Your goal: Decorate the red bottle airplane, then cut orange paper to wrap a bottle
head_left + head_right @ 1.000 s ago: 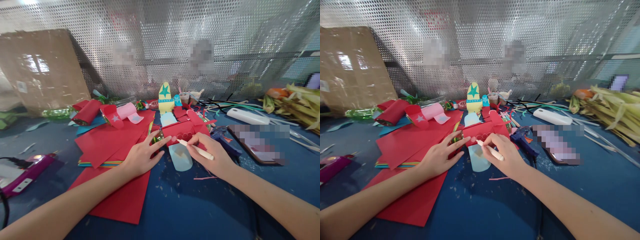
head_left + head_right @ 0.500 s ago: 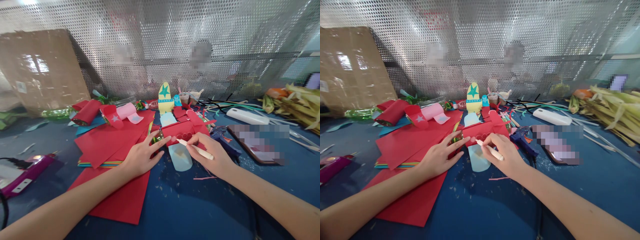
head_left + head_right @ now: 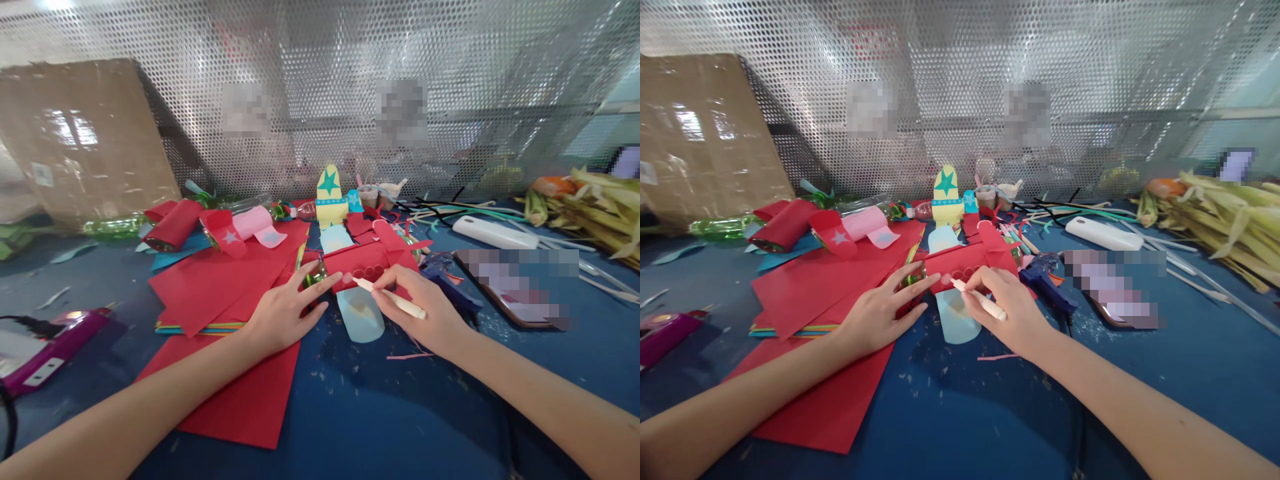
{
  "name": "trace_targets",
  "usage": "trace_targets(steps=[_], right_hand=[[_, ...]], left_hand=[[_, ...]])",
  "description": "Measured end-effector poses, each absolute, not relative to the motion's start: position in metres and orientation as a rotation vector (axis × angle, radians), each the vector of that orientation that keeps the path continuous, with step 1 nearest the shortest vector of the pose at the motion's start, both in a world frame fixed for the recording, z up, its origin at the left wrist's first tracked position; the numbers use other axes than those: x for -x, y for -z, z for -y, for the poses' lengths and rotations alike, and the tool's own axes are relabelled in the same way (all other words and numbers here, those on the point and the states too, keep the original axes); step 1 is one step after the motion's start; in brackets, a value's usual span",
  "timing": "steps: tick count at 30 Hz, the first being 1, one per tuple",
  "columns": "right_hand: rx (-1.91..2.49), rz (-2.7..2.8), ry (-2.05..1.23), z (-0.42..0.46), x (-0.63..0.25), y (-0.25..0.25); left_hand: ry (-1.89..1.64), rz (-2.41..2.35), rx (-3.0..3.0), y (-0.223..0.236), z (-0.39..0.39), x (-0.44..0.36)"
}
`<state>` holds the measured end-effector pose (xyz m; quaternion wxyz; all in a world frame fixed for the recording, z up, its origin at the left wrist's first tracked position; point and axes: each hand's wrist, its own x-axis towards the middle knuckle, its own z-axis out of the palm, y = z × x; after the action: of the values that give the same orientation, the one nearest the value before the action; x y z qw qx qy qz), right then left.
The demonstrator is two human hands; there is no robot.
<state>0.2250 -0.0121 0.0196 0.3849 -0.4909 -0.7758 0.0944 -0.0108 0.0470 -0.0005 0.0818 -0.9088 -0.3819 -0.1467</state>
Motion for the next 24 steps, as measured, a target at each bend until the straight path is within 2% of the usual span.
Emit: trace_targets(steps=[24], right_hand=[[1.253,1.989,-0.252,0.0120,-0.2252,-0.0200]], left_hand=[[0.428,1.152,2.712,0.0004,-0.0470,0.0108]])
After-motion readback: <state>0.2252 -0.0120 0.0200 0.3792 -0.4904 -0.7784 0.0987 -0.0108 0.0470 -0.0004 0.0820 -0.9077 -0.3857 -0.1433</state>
